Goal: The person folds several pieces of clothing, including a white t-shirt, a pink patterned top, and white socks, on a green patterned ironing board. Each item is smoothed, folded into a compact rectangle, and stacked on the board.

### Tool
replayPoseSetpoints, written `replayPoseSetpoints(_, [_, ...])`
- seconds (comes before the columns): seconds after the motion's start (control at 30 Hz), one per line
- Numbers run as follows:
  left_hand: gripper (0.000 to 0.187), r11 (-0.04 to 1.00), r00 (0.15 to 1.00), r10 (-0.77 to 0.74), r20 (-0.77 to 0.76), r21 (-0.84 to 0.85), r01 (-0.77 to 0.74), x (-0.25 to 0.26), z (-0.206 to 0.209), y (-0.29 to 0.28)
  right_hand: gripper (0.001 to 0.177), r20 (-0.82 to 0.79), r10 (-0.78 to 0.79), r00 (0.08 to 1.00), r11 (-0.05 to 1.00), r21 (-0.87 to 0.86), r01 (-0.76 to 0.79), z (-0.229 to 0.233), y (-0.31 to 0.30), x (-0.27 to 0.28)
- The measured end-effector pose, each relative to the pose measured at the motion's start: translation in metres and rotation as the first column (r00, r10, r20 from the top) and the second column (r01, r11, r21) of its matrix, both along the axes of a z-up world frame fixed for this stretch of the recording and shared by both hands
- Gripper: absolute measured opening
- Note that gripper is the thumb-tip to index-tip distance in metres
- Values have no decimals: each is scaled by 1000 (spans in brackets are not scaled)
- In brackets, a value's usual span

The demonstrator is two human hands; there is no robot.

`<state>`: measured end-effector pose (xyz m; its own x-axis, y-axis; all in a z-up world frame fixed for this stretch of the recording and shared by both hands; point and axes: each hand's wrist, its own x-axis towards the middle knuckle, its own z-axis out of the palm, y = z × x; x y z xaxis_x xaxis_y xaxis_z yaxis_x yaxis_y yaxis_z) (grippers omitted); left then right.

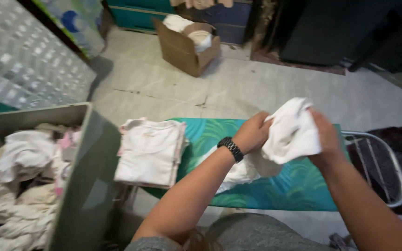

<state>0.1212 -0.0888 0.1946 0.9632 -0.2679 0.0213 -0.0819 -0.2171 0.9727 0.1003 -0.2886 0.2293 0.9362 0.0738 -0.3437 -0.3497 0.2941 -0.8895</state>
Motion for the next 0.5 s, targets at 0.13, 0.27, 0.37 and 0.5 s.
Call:
replayPoseSetpoints(0.13, [56, 941, 1000, 24, -18, 339, -17, -11, -104, -29, 36, -95, -63, 993, 992, -115, 52, -119, -71, 12])
replayPoseSetpoints(0.27, [74, 755, 986, -30, -162, 644, 129, -51, -123, -21, 44, -251, -30, 968, 938, -342, -59, -135, -84, -10])
replayPoseSetpoints(0.37, [77, 632, 951, 26, -307, 742, 223, -76, -90, -8, 57, -317, -9, 948, 905, -407, -127, -125, -84, -21])
replayPoseSetpoints(0.5, [61, 545, 983, -72, -166, 819, 179, -91, -110, 8, 61, -334, 14, 943, 864, -470, -180, -141, -100, -22])
